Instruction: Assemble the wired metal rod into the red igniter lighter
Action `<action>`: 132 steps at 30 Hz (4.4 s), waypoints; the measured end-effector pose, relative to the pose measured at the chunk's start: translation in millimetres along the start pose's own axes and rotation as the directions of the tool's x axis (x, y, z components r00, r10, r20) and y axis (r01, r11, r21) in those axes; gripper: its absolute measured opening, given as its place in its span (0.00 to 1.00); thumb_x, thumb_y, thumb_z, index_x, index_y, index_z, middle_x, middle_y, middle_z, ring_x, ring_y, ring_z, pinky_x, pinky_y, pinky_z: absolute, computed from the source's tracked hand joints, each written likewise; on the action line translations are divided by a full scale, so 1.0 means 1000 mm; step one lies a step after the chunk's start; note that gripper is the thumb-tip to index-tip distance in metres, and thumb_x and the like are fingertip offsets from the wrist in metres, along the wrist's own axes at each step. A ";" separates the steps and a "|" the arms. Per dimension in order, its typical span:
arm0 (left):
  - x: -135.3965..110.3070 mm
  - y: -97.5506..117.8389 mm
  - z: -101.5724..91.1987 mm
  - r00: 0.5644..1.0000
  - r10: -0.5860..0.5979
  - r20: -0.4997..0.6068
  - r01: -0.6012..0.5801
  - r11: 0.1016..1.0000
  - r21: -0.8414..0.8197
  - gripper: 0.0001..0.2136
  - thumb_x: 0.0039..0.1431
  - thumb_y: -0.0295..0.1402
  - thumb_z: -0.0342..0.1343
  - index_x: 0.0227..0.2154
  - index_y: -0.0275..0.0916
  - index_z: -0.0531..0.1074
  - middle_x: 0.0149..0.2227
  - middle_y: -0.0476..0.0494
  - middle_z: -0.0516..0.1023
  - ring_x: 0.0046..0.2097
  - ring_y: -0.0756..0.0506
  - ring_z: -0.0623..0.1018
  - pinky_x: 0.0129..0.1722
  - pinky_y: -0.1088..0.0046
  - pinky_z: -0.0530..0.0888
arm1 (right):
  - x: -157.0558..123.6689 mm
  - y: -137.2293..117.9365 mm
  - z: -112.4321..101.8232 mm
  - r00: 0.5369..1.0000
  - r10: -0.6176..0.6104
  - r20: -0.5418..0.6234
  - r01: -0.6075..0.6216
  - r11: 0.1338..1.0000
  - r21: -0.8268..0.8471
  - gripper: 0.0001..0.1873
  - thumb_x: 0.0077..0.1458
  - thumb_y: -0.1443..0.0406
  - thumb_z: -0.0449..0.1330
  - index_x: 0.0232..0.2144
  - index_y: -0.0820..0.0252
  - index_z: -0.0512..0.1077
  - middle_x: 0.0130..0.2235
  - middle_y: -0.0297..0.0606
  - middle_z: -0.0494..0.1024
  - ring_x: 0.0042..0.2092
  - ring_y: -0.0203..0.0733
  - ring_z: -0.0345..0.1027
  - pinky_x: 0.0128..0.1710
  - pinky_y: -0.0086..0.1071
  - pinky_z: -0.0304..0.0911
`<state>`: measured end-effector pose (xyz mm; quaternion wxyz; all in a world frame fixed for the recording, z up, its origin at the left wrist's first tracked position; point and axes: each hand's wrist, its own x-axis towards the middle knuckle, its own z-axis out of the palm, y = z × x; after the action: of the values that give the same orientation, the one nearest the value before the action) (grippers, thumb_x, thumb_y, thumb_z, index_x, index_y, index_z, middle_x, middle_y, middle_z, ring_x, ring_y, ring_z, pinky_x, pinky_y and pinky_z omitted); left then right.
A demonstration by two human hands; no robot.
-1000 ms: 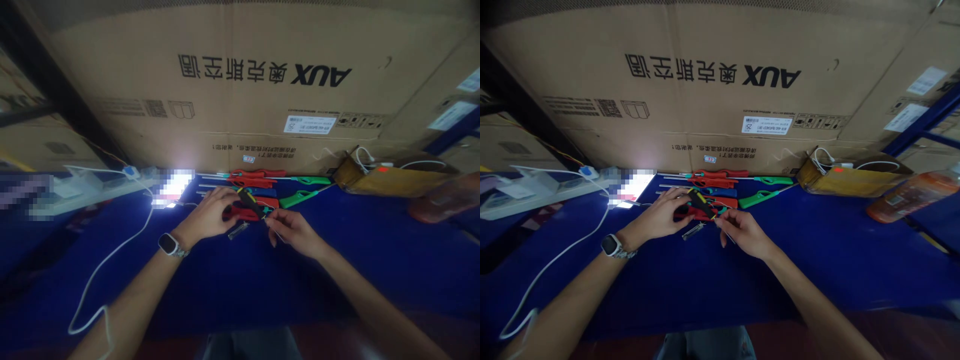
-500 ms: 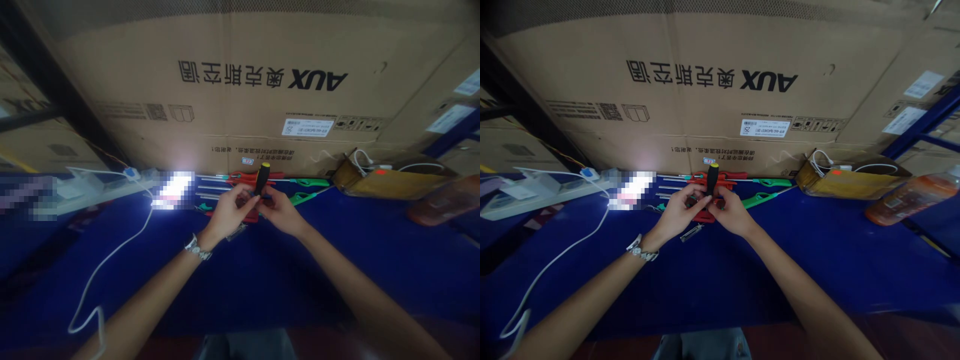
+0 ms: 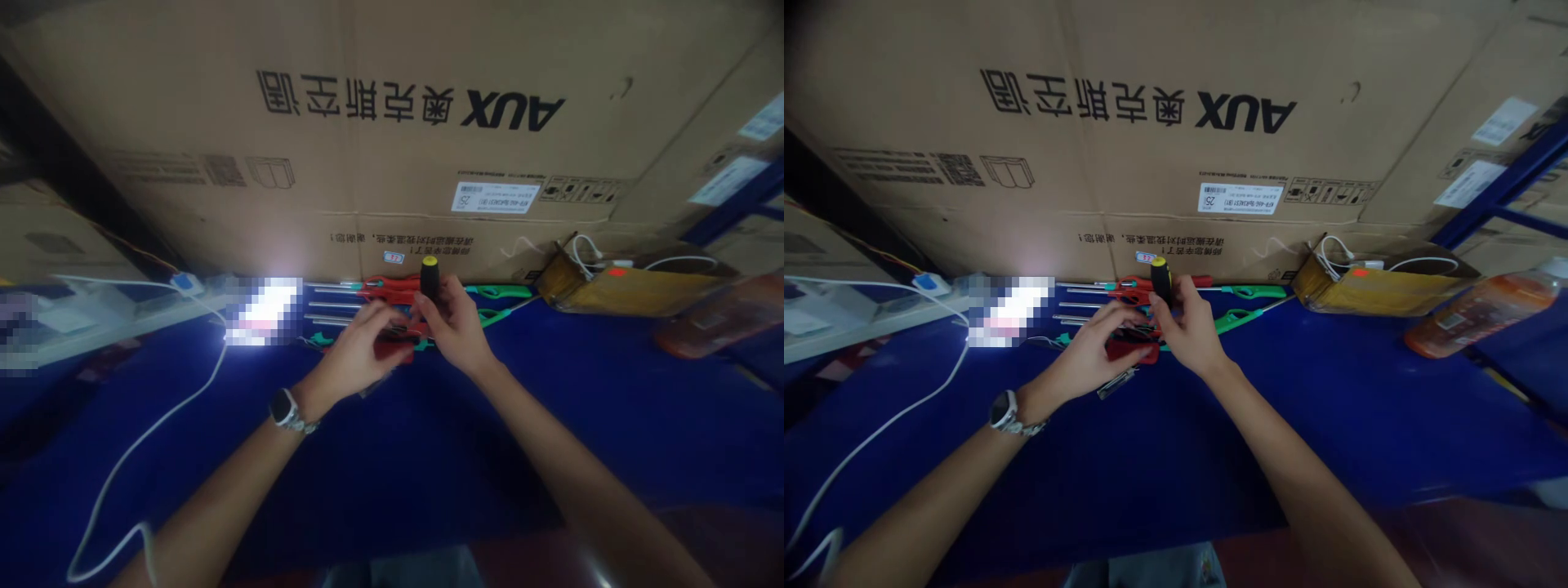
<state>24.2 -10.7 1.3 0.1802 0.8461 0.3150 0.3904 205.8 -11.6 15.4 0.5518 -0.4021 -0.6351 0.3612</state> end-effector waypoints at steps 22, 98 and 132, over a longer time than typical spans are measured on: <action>-0.009 -0.035 -0.011 0.972 -0.013 0.233 -0.004 0.998 0.071 0.11 0.63 0.35 0.60 0.48 0.43 0.78 0.48 0.42 0.78 0.49 0.43 0.79 0.53 0.60 0.76 | -0.014 0.016 0.001 1.000 0.028 0.001 -0.028 1.000 0.011 0.18 0.63 0.48 0.55 0.45 0.51 0.59 0.36 0.35 0.78 0.27 0.35 0.68 0.30 0.33 0.69; -0.013 -0.038 0.007 0.978 -0.042 0.203 0.056 0.996 -0.064 0.08 0.58 0.29 0.65 0.41 0.41 0.80 0.48 0.41 0.79 0.50 0.42 0.78 0.54 0.60 0.74 | -0.012 0.025 0.012 0.968 0.246 0.056 -0.249 0.968 0.043 0.21 0.41 0.49 0.73 0.25 0.57 0.72 0.23 0.32 0.77 0.24 0.39 0.74 0.20 0.29 0.69; -0.013 -0.036 0.007 0.980 -0.024 0.199 0.045 0.994 -0.100 0.07 0.59 0.31 0.65 0.40 0.40 0.80 0.44 0.42 0.79 0.48 0.43 0.78 0.52 0.61 0.75 | -0.012 0.020 0.011 0.968 0.237 0.079 -0.244 0.965 0.096 0.21 0.43 0.49 0.73 0.28 0.59 0.75 0.23 0.32 0.78 0.23 0.38 0.73 0.20 0.29 0.71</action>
<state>8.8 6.6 -30.2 0.2609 0.8645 0.2896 0.3173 197.7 -14.5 -9.2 0.5027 -0.4343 -0.5798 0.4717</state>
